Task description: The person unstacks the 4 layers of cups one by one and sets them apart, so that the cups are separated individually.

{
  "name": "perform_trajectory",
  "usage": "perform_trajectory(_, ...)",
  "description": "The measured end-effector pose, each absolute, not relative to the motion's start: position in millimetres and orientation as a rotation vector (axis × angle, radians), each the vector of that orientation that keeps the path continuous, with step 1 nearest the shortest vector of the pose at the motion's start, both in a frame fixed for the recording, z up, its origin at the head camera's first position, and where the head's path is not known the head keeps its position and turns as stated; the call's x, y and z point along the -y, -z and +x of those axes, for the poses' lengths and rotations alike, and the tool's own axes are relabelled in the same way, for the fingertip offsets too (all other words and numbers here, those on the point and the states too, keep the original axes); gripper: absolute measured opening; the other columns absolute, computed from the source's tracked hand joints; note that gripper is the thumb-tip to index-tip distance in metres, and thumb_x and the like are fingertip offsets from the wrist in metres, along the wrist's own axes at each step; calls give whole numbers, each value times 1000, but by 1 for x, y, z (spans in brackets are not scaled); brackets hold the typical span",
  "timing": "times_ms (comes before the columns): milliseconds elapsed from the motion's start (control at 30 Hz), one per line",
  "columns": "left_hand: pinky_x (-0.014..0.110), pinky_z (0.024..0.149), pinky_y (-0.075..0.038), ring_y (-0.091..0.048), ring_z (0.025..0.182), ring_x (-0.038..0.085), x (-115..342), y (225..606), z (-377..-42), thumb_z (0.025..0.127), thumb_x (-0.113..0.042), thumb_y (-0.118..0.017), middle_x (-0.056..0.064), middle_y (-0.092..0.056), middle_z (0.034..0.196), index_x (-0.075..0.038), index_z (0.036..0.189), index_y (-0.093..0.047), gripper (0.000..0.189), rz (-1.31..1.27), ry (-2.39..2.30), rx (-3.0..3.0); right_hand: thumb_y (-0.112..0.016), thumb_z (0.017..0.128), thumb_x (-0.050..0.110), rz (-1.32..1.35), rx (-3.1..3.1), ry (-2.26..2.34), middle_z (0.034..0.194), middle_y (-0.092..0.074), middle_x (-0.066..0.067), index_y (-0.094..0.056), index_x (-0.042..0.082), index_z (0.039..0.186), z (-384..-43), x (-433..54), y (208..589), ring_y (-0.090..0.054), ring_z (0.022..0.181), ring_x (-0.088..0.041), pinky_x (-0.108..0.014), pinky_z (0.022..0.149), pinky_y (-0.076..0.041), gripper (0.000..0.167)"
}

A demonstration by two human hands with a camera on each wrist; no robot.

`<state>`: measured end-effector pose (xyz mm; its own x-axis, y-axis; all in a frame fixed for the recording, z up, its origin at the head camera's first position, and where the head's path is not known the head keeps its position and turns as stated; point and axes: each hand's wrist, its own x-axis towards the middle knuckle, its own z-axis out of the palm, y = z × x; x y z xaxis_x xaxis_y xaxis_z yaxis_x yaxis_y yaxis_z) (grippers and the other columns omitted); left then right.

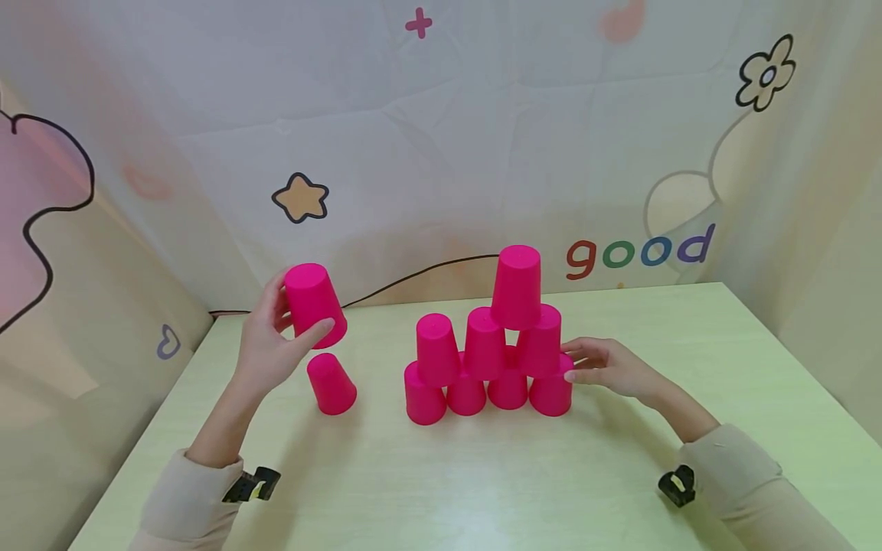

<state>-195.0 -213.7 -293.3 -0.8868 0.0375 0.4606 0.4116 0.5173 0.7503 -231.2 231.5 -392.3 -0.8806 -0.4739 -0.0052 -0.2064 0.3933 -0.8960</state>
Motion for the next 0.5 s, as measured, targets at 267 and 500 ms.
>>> perform_trajectory(267, 19, 78, -43, -49, 104, 22, 229, 301, -192, 79, -10, -70, 12, -51, 119, -9, 138, -30, 71, -305, 1296, 2388, -64, 84, 14, -607, -2401, 1479, 117, -53, -22, -50, -3, 123, -231, -231, 391, -52, 106, -37, -39, 79, -51, 45)
perform_trajectory(500, 21, 77, -44, -48, 103, 24, 242, 307, -188, 80, -13, -69, 14, -49, 120, -8, 138, -28, 71, -224, 1244, 2421, -64, 84, 13, -603, -2393, 1482, 117, -53, -22, -50, -3, 123, -231, -231, 391, -51, 106, -38, -42, 80, -50, 44)
